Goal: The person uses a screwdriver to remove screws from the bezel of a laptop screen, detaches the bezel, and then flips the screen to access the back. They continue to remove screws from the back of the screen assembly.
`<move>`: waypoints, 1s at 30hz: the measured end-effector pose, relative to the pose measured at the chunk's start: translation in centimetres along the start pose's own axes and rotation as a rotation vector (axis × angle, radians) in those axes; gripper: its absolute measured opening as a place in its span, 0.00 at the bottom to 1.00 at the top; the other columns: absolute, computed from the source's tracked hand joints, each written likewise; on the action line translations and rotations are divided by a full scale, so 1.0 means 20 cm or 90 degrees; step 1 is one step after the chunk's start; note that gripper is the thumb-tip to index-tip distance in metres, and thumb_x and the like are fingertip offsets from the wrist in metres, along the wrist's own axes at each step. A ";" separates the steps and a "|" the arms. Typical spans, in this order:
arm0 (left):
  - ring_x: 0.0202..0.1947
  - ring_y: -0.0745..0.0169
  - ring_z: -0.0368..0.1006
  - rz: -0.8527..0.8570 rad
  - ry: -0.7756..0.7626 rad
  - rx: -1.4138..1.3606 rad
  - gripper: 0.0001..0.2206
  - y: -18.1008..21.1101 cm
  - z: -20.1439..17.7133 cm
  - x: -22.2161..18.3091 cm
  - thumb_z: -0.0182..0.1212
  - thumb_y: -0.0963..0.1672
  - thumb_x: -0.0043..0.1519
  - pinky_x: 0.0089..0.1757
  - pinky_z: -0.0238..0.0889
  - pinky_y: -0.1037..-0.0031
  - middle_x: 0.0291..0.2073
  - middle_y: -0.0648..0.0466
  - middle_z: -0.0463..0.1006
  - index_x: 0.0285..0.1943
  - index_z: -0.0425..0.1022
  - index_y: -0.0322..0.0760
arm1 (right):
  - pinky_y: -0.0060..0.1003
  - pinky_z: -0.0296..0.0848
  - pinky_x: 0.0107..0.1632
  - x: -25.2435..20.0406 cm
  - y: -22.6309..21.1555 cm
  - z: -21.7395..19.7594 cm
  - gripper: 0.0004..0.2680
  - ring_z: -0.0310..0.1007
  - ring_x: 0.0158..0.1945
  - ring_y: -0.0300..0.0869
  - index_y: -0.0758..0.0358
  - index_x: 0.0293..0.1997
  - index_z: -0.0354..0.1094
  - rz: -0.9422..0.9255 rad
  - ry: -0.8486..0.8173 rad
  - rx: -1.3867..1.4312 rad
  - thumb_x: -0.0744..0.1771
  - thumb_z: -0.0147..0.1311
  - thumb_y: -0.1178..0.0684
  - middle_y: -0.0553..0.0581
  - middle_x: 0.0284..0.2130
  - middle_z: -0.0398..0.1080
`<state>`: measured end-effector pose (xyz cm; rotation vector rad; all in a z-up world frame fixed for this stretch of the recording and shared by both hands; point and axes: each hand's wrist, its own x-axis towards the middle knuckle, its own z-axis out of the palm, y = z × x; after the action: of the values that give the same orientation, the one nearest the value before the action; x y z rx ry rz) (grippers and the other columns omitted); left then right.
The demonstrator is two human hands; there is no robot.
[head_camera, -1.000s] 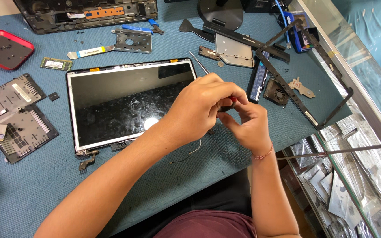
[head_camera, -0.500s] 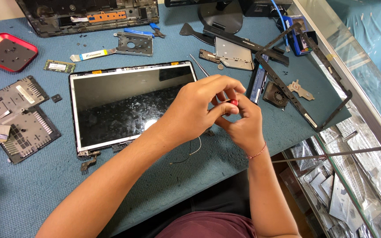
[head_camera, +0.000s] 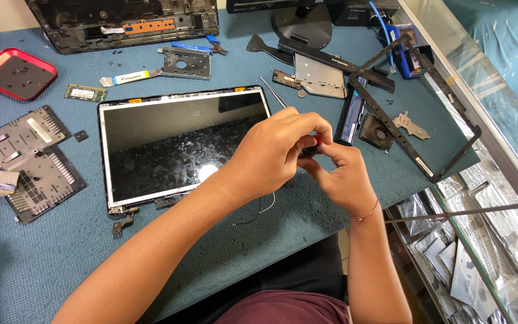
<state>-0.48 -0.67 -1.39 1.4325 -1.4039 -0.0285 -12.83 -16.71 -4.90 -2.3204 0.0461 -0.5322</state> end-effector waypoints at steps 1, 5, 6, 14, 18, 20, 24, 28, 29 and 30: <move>0.37 0.59 0.65 0.000 0.001 0.000 0.18 0.00 0.01 0.00 0.47 0.30 0.55 0.38 0.64 0.72 0.38 0.59 0.77 0.45 0.68 0.43 | 0.30 0.72 0.42 0.01 0.01 0.01 0.03 0.73 0.37 0.34 0.65 0.39 0.74 0.000 -0.001 -0.001 0.66 0.62 0.57 0.50 0.34 0.76; 0.35 0.53 0.73 -0.008 0.041 -0.036 0.08 -0.03 0.01 -0.01 0.54 0.37 0.67 0.41 0.70 0.64 0.30 0.57 0.77 0.43 0.69 0.46 | 0.41 0.73 0.44 0.02 0.07 0.03 0.05 0.73 0.32 0.44 0.62 0.35 0.76 -0.043 0.070 0.049 0.63 0.69 0.56 0.54 0.26 0.74; 0.36 0.53 0.73 -0.013 0.037 -0.030 0.08 -0.04 0.00 -0.01 0.54 0.37 0.68 0.41 0.69 0.64 0.31 0.56 0.77 0.43 0.69 0.46 | 0.42 0.73 0.43 0.01 0.10 0.04 0.06 0.72 0.31 0.45 0.62 0.35 0.75 -0.049 0.072 0.036 0.63 0.70 0.56 0.54 0.26 0.73; 0.40 0.47 0.75 -0.024 0.007 -0.005 0.15 0.00 -0.04 0.00 0.49 0.32 0.65 0.45 0.71 0.58 0.38 0.52 0.81 0.52 0.71 0.44 | 0.41 0.71 0.39 0.02 0.09 0.11 0.12 0.70 0.29 0.46 0.61 0.30 0.70 -0.065 0.097 0.045 0.59 0.76 0.53 0.53 0.22 0.69; 0.43 0.49 0.76 0.006 0.051 0.055 0.18 0.09 -0.17 0.04 0.45 0.32 0.66 0.48 0.70 0.57 0.45 0.53 0.80 0.58 0.69 0.44 | 0.37 0.69 0.37 0.05 0.05 0.10 0.12 0.69 0.29 0.44 0.61 0.28 0.67 -0.106 0.141 0.017 0.61 0.74 0.53 0.52 0.21 0.67; 0.41 0.53 0.75 -0.015 0.089 0.052 0.17 0.15 -0.24 0.04 0.48 0.33 0.66 0.45 0.71 0.63 0.44 0.54 0.79 0.58 0.71 0.45 | 0.37 0.69 0.36 0.09 0.02 0.05 0.12 0.69 0.27 0.45 0.60 0.27 0.67 -0.137 0.128 0.011 0.61 0.73 0.54 0.52 0.20 0.68; 0.37 0.59 0.77 -0.069 0.167 0.091 0.13 0.24 -0.37 -0.01 0.58 0.36 0.66 0.41 0.73 0.72 0.41 0.56 0.80 0.56 0.73 0.43 | 0.36 0.70 0.36 0.14 0.00 -0.04 0.12 0.70 0.24 0.44 0.58 0.26 0.68 -0.097 0.134 -0.034 0.61 0.73 0.49 0.53 0.18 0.70; 0.37 0.55 0.79 -0.109 0.208 0.143 0.11 0.12 -0.48 -0.15 0.62 0.38 0.65 0.40 0.74 0.69 0.41 0.53 0.82 0.56 0.75 0.40 | 0.33 0.70 0.38 0.30 0.04 -0.10 0.11 0.69 0.24 0.40 0.56 0.29 0.70 -0.064 0.171 0.003 0.63 0.72 0.48 0.48 0.18 0.69; 0.38 0.55 0.78 -0.141 0.234 0.161 0.11 0.06 -0.52 -0.21 0.63 0.38 0.65 0.41 0.73 0.68 0.41 0.52 0.81 0.56 0.75 0.39 | 0.32 0.70 0.39 0.36 0.01 -0.11 0.10 0.69 0.25 0.40 0.57 0.30 0.71 -0.102 0.175 0.035 0.63 0.73 0.50 0.49 0.19 0.69; 0.38 0.55 0.77 -0.173 0.261 0.179 0.11 0.01 -0.55 -0.26 0.64 0.37 0.65 0.41 0.72 0.67 0.42 0.51 0.81 0.56 0.75 0.38 | 0.31 0.70 0.40 0.43 -0.01 -0.12 0.10 0.69 0.26 0.40 0.59 0.32 0.72 -0.140 0.179 0.068 0.64 0.73 0.53 0.50 0.20 0.69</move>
<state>4.99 10.12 0.07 1.7384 -0.8965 0.2839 -5.95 -19.71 -0.05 -2.1439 -0.1024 -0.9468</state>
